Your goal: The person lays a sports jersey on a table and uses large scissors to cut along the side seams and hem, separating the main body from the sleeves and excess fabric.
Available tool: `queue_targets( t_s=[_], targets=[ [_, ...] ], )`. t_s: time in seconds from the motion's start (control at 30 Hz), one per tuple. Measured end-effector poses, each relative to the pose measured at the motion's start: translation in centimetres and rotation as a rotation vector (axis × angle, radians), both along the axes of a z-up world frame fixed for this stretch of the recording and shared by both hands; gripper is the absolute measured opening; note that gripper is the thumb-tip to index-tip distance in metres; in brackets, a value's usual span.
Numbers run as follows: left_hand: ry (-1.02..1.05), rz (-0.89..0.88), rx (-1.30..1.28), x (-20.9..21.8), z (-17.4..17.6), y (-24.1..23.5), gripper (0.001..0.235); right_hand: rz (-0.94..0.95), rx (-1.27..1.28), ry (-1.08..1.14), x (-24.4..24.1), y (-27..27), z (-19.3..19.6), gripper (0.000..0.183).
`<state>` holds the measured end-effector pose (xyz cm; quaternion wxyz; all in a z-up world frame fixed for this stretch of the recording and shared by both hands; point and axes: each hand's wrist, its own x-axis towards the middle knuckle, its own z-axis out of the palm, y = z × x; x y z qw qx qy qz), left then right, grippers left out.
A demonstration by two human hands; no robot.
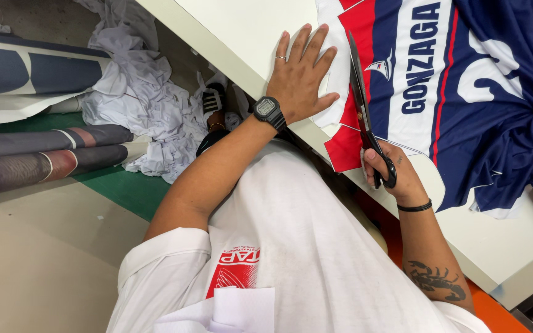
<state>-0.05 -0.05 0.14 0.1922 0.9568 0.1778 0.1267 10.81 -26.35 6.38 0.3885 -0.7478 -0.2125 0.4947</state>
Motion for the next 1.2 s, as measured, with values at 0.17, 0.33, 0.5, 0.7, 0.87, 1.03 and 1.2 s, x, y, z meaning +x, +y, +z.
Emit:
queue_targets(
  t_s=[0.17, 0.33, 0.5, 0.7, 0.87, 1.03, 1.2],
  targets=[
    [-0.013, 0.005, -0.005, 0.1, 0.1, 0.0, 0.082, 0.006, -0.007, 0.004, 0.2, 0.1, 0.0, 0.055],
    [-0.018, 0.007, 0.005, 0.0, -0.2, 0.0, 0.083, -0.025, -0.052, 0.014, 0.5, -0.1, -0.2, 0.05],
    [-0.016, 0.015, 0.004, 0.1, -0.3, -0.2, 0.084, 0.014, -0.114, -0.043, 1.2, -0.5, -0.1, 0.05],
    [0.025, 0.015, -0.005, 0.0, 0.4, -0.2, 0.082, 0.111, 0.031, 0.041, 3.0, -0.4, -0.1, 0.06],
    [0.022, 0.018, 0.012, -0.2, 0.8, -0.3, 0.082, 0.119, 0.015, 0.048, 4.0, 0.6, -0.6, 0.062],
    [0.021, 0.021, 0.008, 0.0, 0.8, -0.3, 0.081, 0.133, -0.012, 0.002, 4.6, 1.4, -0.4, 0.062],
    [0.022, 0.029, 0.007, -0.1, 0.7, -0.4, 0.081, 0.155, -0.022, -0.019, 4.7, 1.5, -0.2, 0.064]
  ],
)
